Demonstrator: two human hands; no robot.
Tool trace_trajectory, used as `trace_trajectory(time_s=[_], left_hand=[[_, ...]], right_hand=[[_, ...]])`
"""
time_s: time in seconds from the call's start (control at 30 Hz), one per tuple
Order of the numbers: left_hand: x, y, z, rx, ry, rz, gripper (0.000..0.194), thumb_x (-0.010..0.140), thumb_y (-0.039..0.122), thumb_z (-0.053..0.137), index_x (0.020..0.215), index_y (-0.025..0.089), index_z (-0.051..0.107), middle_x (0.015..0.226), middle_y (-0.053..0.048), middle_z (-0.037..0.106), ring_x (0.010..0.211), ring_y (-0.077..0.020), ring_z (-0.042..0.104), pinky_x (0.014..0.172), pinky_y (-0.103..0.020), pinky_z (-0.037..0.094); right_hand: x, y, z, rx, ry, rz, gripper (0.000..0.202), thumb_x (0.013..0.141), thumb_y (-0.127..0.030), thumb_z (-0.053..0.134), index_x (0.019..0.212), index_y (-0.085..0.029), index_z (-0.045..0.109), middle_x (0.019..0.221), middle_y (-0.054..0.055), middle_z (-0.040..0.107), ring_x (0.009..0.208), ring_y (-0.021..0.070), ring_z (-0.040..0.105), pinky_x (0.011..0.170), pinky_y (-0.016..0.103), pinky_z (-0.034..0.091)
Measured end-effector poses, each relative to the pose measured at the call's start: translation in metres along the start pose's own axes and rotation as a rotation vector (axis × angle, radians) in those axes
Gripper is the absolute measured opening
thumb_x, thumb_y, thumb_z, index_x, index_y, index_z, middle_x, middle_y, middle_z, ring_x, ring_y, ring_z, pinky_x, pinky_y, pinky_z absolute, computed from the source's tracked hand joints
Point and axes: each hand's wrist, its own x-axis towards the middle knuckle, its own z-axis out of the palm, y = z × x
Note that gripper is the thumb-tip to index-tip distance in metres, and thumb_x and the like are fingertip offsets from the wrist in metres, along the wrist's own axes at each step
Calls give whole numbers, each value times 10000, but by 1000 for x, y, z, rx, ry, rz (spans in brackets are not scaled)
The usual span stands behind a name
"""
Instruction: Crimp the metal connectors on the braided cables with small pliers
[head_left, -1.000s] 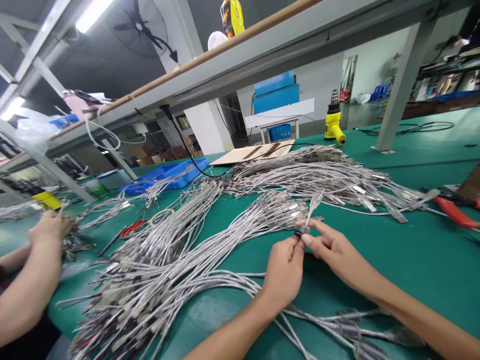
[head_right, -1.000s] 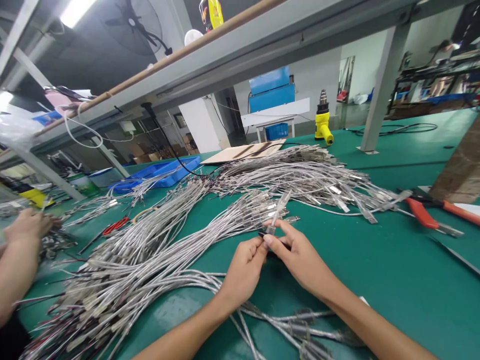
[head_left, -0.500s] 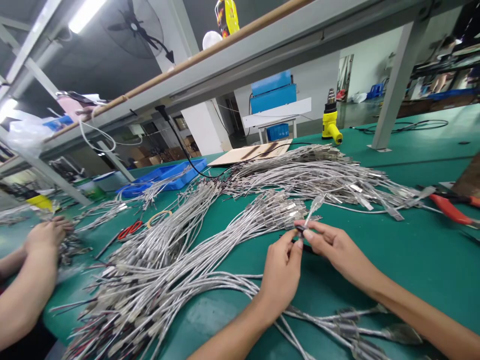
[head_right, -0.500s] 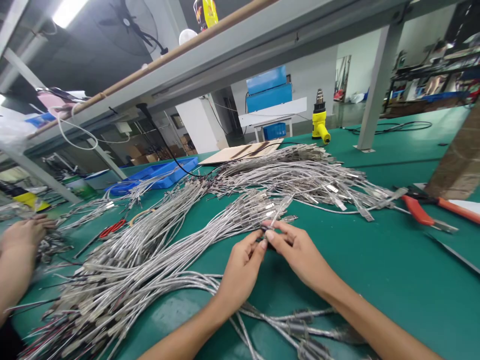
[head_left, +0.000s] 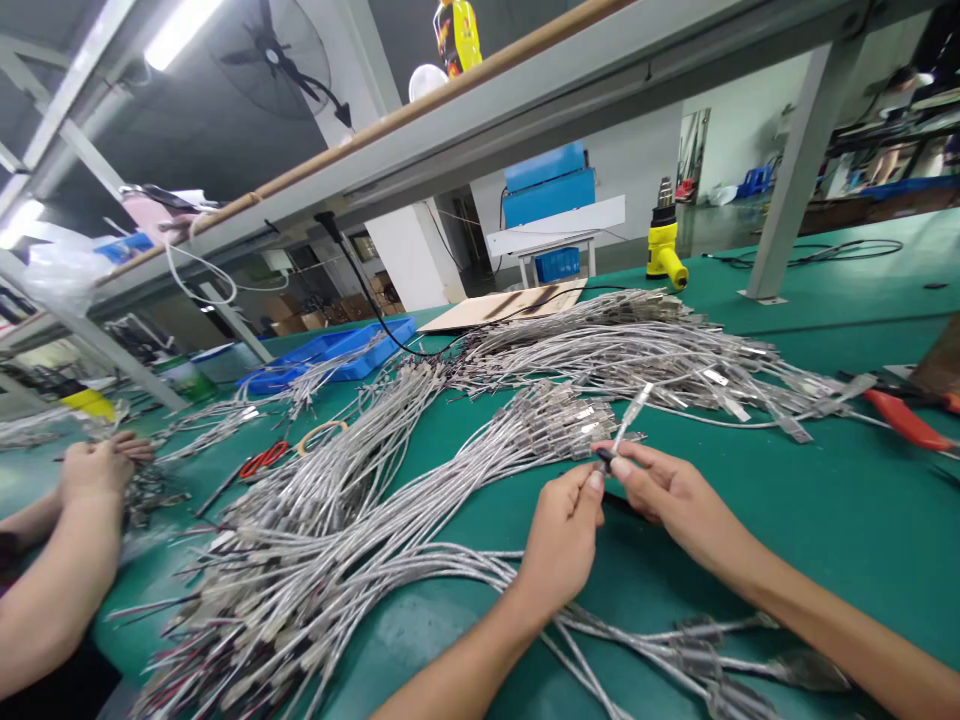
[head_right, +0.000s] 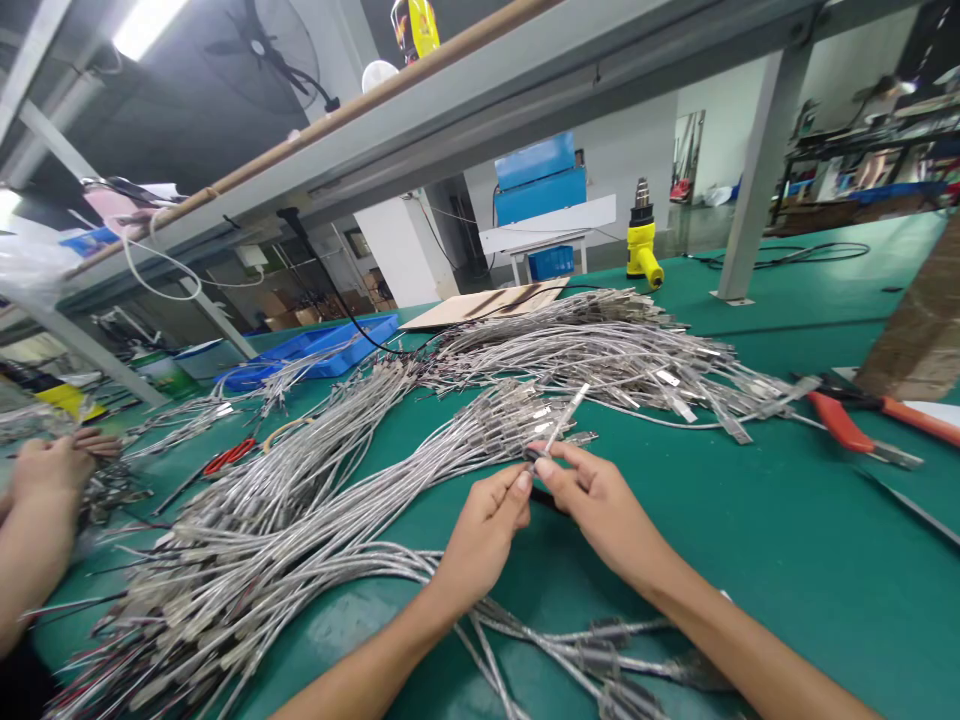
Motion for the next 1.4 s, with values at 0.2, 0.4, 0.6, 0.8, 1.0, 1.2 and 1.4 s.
trace_trajectory(time_s=[0.2,0.4,0.6,0.8,1.0,1.2,1.4], left_hand=[[5,-6,-7,-217,-85,-100,440,810,536,430,829,114,551,481,90,246,413,-50,168,400,-206,136],[1,-2,-1,-163,-136,-80,433,831,515,411,755,108,537,489,78,278,433,-44,178,415,-207,130],[2,0,1,-143,-28,-61,408,839,469,430,869,89,574,497,74,286,436,-50,197,411,-206,143],[-3,3,3,-103,-64,-33,399,852,460,408,873,97,574,506,74,258,448,-59,195,418,-216,144],[0,5,0,-96,-112,-42,401,867,451,366,837,113,578,467,70,308,425,-61,232,421,-211,167],[5,5,-10,-380,-227,-160,330,834,438,439,754,126,510,448,92,281,400,-40,135,401,-203,98],[5,6,-9,-436,-230,-222,348,788,478,491,729,136,479,432,83,356,360,-26,183,378,-195,107]], right_hand=[[-4,0,8,-83,-31,-78,391,801,-484,521,1019,-165,463,524,-77,374,496,116,416,475,219,301],[3,3,-2,-174,120,-166,356,827,-481,477,716,-154,567,608,-2,485,595,139,461,549,246,377],[1,5,-1,-41,46,-45,443,832,-495,471,1040,-115,566,487,-71,335,422,81,331,389,192,258],[-1,2,-1,-131,65,-153,325,812,-472,511,789,-157,587,681,13,539,623,141,500,547,232,411],[4,1,-10,94,85,18,483,779,-567,494,866,-113,634,480,-85,202,416,66,178,382,196,156],[3,-5,-13,280,-48,103,468,714,-424,624,1067,-118,600,496,-81,307,418,40,143,403,189,89],[2,-8,-8,116,75,86,401,681,-484,648,834,-115,615,494,-65,364,404,30,157,395,204,70]])
